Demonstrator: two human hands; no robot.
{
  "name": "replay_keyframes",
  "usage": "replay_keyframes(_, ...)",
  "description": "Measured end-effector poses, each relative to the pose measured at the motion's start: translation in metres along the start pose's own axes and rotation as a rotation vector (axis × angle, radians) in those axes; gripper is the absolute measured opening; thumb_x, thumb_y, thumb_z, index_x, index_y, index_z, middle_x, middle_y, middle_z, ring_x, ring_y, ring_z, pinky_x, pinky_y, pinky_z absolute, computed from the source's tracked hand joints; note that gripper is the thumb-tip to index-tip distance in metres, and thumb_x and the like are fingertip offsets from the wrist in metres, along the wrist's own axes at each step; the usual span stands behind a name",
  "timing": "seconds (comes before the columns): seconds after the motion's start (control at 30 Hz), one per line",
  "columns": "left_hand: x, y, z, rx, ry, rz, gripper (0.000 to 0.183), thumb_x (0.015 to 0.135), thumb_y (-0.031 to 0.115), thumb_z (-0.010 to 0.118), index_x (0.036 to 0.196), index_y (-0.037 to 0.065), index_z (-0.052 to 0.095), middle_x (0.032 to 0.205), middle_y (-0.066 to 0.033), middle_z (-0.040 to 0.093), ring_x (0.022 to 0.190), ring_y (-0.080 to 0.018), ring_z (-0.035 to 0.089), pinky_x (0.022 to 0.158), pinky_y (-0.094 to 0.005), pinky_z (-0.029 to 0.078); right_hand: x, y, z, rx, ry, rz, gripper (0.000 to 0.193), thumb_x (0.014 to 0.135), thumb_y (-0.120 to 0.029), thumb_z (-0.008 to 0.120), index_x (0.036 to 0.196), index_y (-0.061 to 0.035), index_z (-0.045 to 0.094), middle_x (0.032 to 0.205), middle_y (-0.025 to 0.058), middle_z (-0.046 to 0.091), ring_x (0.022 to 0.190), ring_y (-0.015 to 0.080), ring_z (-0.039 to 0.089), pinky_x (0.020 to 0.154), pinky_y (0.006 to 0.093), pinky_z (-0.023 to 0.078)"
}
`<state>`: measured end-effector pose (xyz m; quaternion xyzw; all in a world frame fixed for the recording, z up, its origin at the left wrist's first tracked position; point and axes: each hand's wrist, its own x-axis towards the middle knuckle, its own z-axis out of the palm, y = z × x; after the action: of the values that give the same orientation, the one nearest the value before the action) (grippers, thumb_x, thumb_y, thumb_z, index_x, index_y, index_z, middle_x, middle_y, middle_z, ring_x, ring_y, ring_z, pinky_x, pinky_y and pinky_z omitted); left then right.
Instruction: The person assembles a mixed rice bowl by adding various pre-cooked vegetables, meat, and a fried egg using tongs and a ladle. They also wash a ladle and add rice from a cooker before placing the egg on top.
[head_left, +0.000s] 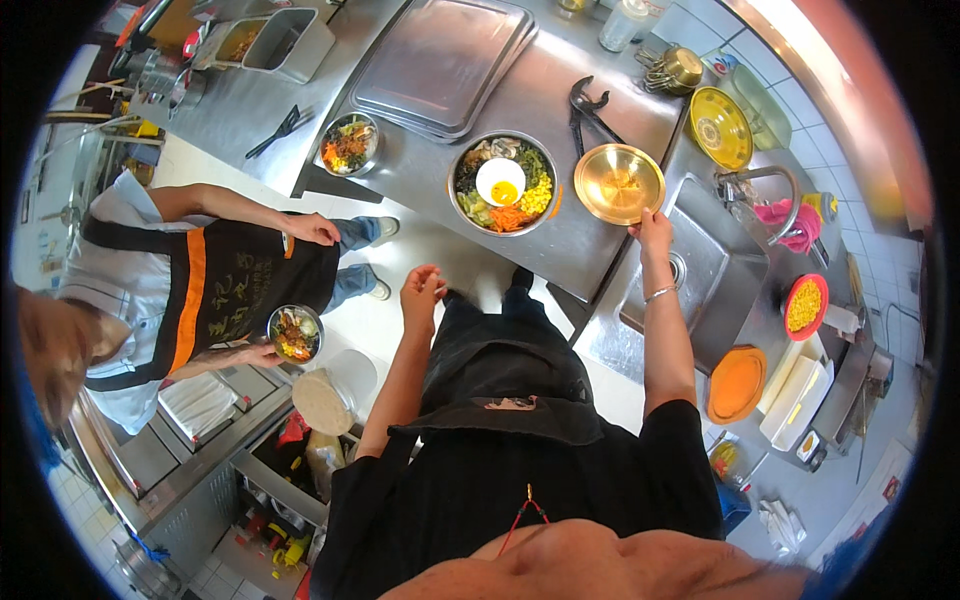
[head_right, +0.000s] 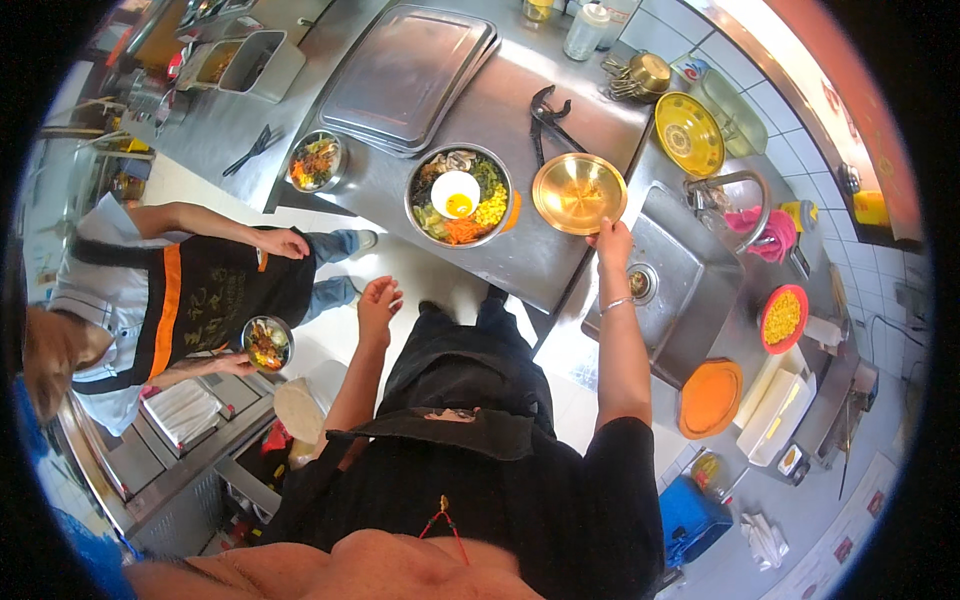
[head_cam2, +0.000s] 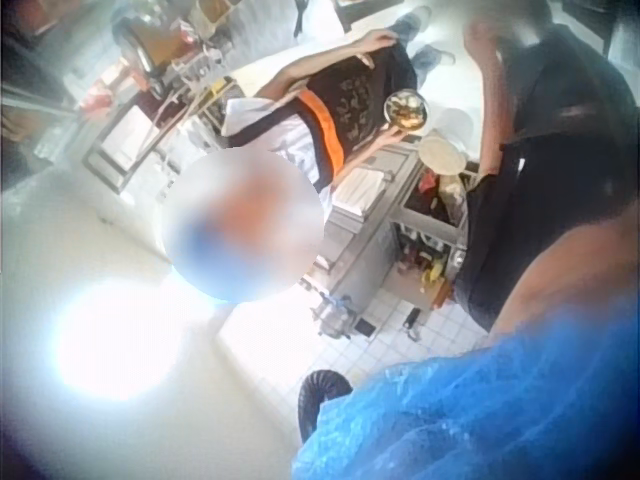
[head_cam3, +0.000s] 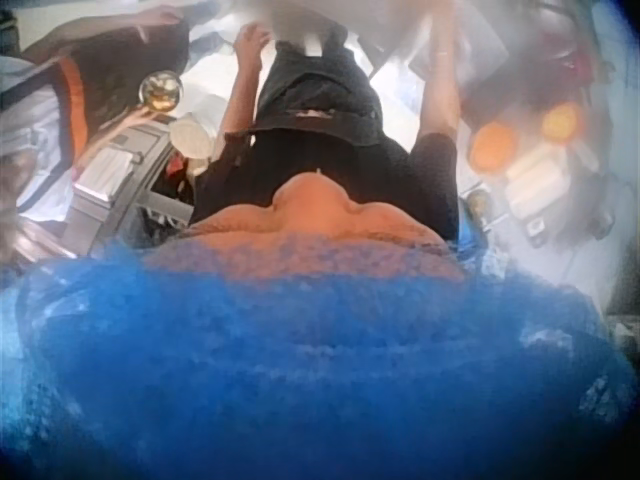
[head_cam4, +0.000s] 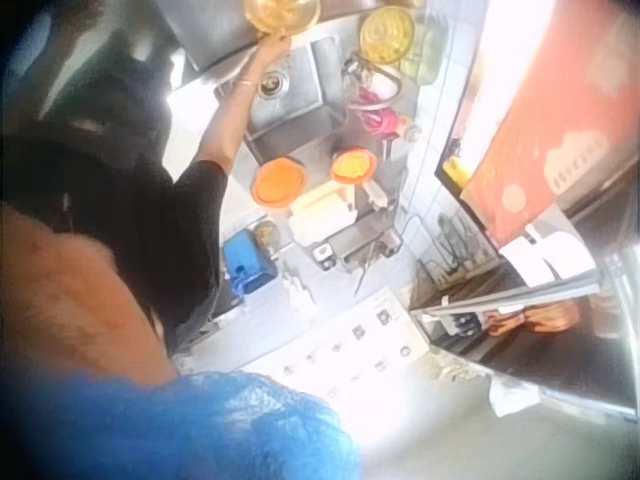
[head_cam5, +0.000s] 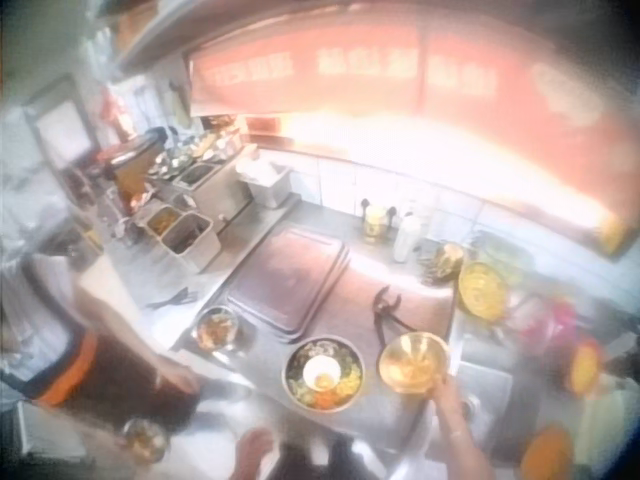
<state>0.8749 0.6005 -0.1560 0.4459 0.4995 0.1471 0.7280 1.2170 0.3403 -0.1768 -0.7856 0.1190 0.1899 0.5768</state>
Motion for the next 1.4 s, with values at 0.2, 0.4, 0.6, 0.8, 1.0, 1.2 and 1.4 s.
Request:
replay_keyframes(0.2,0.029,0.032,0.022,0.626,0.167,0.633,0.017,0.074,0.009,0.068,0.089,0.006,0.062,0.084,-0.0052,0.056,0.070,-0.0133,0.054,0.059,-0.0253,0.044,-0.027,0.010,0.007,-0.135,0.124,-0.151,0.029,0.088,-0.017,0.050,0.107,0.0047,0.052,0.094,0.0129,0.056,0.071,0.0169,0.058,0.060,0.0288,0.050)
replay_keyframes(0.4,0.049,0.086,0.086,1.142,0.114,0.759,0.017,0.063,0.011,0.074,0.074,0.009,0.062,0.081,-0.0065,0.050,0.074,-0.0247,0.055,0.062,-0.0358,0.045,-0.073,0.009,-0.018,-0.393,0.067,-0.423,0.023,0.084,-0.012,0.053,0.104,-0.0017,0.056,0.097,0.0096,0.054,0.076,0.0178,0.053,0.073,0.0298,0.044)
replay_keyframes(0.6,0.070,0.087,0.108,1.259,0.053,0.677,0.019,0.063,0.012,0.074,0.069,0.009,0.056,0.083,-0.0070,0.049,0.075,-0.0258,0.057,0.062,-0.0378,0.046,-0.101,-0.008,-0.008,-0.338,0.055,-0.362,0.019,0.084,-0.007,0.052,0.102,-0.0036,0.057,0.099,0.0086,0.053,0.077,0.0167,0.052,0.071,0.0277,0.045)
replay_keyframes(0.8,0.085,0.083,0.109,1.279,0.140,0.705,0.018,0.063,0.014,0.074,0.067,0.010,0.056,0.081,-0.0068,0.050,0.068,-0.0266,0.057,0.058,-0.0386,0.046,-0.105,-0.006,0.004,-0.328,-0.003,-0.458,0.020,0.084,-0.007,0.052,0.102,-0.0053,0.058,0.110,0.0075,0.051,0.077,0.0113,0.051,0.066,0.0236,0.046)
replay_keyframes(1.0,0.083,0.083,0.109,1.242,0.126,0.693,0.015,0.064,0.015,0.073,0.070,0.012,0.060,0.080,-0.0065,0.052,0.067,-0.0268,0.057,0.058,-0.0387,0.046,-0.111,-0.005,0.010,-0.298,-0.084,-0.447,0.018,0.084,-0.005,0.051,0.101,-0.0041,0.057,0.110,0.0098,0.052,0.073,0.0135,0.052,0.068,0.0254,0.046)
replay_keyframes(1.2,0.053,0.097,0.101,1.065,0.157,0.739,0.009,0.075,0.010,0.064,0.084,0.010,0.063,0.081,-0.0071,0.052,0.070,-0.0246,0.056,0.060,-0.0345,0.045,-0.118,-0.009,0.023,-0.268,-0.209,-0.365,0.017,0.085,-0.006,0.051,0.101,-0.0037,0.056,0.101,0.0088,0.056,0.070,0.0124,0.056,0.064,0.0250,0.047)
replay_keyframes(1.4,0.038,0.030,0.059,0.605,0.171,0.486,0.010,0.084,0.007,0.055,0.092,0.005,0.061,0.079,-0.0009,0.052,0.069,-0.0103,0.046,0.061,-0.0247,0.039,-0.117,0.001,0.065,-0.235,-0.438,-0.361,0.016,0.085,-0.007,0.051,0.099,-0.0048,0.058,0.082,0.0103,0.061,0.066,0.0168,0.062,0.057,0.0296,0.050)
